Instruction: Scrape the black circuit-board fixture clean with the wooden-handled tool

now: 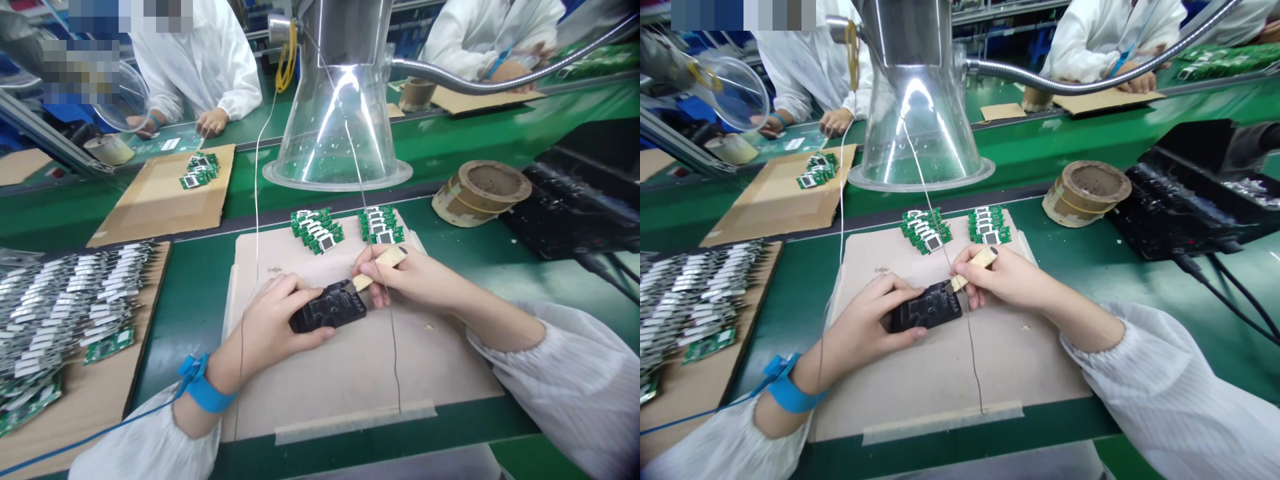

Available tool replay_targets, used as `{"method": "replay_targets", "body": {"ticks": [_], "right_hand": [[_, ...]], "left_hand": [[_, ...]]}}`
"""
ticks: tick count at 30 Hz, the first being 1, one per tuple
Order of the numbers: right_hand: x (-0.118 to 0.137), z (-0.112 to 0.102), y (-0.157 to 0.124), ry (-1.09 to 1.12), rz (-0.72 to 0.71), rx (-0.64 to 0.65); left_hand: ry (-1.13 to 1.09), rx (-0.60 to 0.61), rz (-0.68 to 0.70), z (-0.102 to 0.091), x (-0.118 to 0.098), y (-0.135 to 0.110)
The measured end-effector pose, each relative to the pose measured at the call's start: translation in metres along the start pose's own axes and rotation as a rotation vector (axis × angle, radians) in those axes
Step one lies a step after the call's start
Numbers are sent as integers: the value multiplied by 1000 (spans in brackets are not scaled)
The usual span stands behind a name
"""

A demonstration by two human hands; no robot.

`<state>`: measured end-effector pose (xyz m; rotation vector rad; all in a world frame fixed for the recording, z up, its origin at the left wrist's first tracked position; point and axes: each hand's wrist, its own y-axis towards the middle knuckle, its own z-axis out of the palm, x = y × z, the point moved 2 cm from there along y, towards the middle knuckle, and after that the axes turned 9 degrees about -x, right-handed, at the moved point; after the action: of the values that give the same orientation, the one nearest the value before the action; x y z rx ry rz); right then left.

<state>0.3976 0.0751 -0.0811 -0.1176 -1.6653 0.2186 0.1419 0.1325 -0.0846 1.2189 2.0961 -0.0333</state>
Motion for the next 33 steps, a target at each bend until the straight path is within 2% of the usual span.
{"method": "replay_targets", "body": {"ticks": [7, 12, 17, 22, 27, 33], "right_hand": [[-1, 6, 0, 8, 95, -53], [-5, 7, 1, -30, 19, -28], [-5, 0, 0, -81, -44, 60], [0, -2, -3, -17, -11, -69], [-3, 10, -5, -15, 48, -85], [-8, 16, -8, -86, 2, -118]], "left_hand": [[25, 19, 2, 0, 1, 0], [29, 38, 9, 2, 3, -1], [26, 39, -4, 2, 4, -1], [82, 79, -37, 4, 3, 0], [99, 102, -67, 6, 1, 1], [104, 104, -84, 6, -1, 0]]}}
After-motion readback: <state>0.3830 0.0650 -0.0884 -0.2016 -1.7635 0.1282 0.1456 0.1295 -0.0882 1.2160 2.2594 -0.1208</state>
